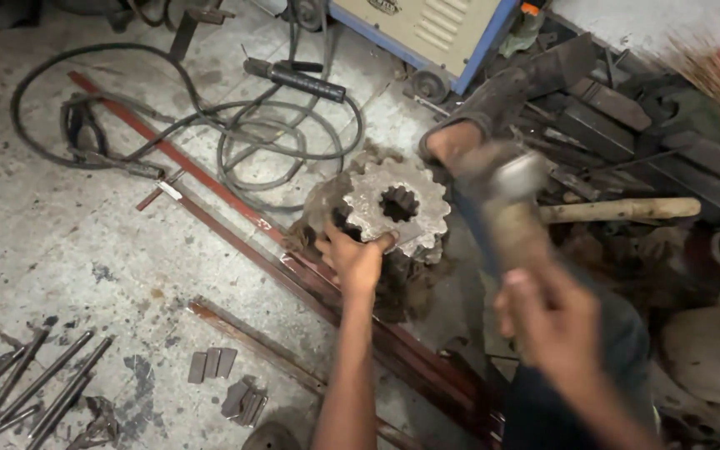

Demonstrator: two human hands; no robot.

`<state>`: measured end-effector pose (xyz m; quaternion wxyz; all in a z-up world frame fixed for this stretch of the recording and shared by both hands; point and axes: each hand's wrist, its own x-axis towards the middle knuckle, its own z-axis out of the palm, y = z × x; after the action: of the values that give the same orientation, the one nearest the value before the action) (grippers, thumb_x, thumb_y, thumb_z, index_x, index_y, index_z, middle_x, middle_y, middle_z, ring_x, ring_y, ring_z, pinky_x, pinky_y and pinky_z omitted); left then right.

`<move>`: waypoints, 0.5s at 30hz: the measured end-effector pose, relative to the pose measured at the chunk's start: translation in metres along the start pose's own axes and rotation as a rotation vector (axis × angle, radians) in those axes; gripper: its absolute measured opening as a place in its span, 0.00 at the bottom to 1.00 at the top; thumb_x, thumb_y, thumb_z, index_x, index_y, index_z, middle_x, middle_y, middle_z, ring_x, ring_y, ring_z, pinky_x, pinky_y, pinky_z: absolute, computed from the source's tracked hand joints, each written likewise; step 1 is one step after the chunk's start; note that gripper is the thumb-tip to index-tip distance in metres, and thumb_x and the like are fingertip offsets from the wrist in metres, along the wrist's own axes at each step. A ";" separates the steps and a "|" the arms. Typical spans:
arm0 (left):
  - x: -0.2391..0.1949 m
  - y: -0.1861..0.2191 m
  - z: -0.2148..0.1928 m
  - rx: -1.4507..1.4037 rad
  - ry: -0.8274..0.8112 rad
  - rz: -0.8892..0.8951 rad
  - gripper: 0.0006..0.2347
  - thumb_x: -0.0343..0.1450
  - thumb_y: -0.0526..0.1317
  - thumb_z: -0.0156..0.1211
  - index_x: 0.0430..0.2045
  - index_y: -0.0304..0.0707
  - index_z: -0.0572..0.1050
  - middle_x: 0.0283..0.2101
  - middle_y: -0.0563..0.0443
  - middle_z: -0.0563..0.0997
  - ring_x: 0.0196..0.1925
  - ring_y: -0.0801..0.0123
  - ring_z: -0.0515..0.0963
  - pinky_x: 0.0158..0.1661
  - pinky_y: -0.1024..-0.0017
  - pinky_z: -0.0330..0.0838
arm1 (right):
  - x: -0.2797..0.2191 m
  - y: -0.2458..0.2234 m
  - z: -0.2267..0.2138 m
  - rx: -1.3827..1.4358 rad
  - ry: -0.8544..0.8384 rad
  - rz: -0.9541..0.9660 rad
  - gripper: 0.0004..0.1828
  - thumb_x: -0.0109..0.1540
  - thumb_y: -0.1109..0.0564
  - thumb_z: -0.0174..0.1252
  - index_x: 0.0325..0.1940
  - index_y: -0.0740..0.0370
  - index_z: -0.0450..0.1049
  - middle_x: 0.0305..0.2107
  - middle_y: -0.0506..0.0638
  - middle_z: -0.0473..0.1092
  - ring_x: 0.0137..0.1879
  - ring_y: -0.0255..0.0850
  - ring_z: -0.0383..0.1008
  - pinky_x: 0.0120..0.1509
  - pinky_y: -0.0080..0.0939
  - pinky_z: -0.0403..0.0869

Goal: Manually hammering and fitting metal rods into a large gear.

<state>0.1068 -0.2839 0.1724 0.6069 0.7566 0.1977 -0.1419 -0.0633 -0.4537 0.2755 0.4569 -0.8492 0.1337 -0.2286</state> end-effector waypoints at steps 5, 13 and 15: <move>0.000 -0.002 0.003 0.011 -0.016 0.002 0.58 0.52 0.43 0.83 0.74 0.49 0.42 0.76 0.34 0.41 0.77 0.39 0.45 0.65 0.29 0.45 | 0.026 -0.004 0.017 0.025 -0.381 0.657 0.26 0.66 0.49 0.55 0.67 0.60 0.71 0.19 0.53 0.69 0.20 0.36 0.68 0.19 0.39 0.69; 0.003 -0.016 0.004 -0.162 0.003 0.041 0.55 0.54 0.47 0.80 0.74 0.45 0.44 0.76 0.35 0.44 0.76 0.43 0.50 0.67 0.41 0.50 | 0.009 0.002 0.001 0.019 -0.184 0.294 0.28 0.66 0.49 0.53 0.68 0.62 0.68 0.19 0.52 0.73 0.17 0.35 0.72 0.18 0.37 0.72; 0.009 -0.028 0.006 -0.300 0.009 0.068 0.53 0.55 0.49 0.78 0.74 0.45 0.45 0.75 0.36 0.45 0.76 0.45 0.53 0.68 0.47 0.52 | 0.004 0.028 0.012 -0.001 -0.164 0.281 0.26 0.66 0.48 0.55 0.62 0.68 0.73 0.19 0.51 0.74 0.17 0.35 0.72 0.18 0.37 0.72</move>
<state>0.1014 -0.2831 0.1429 0.7167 0.6643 0.1935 -0.0869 -0.0543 -0.4624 0.2476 0.4935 -0.8381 0.2133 -0.0922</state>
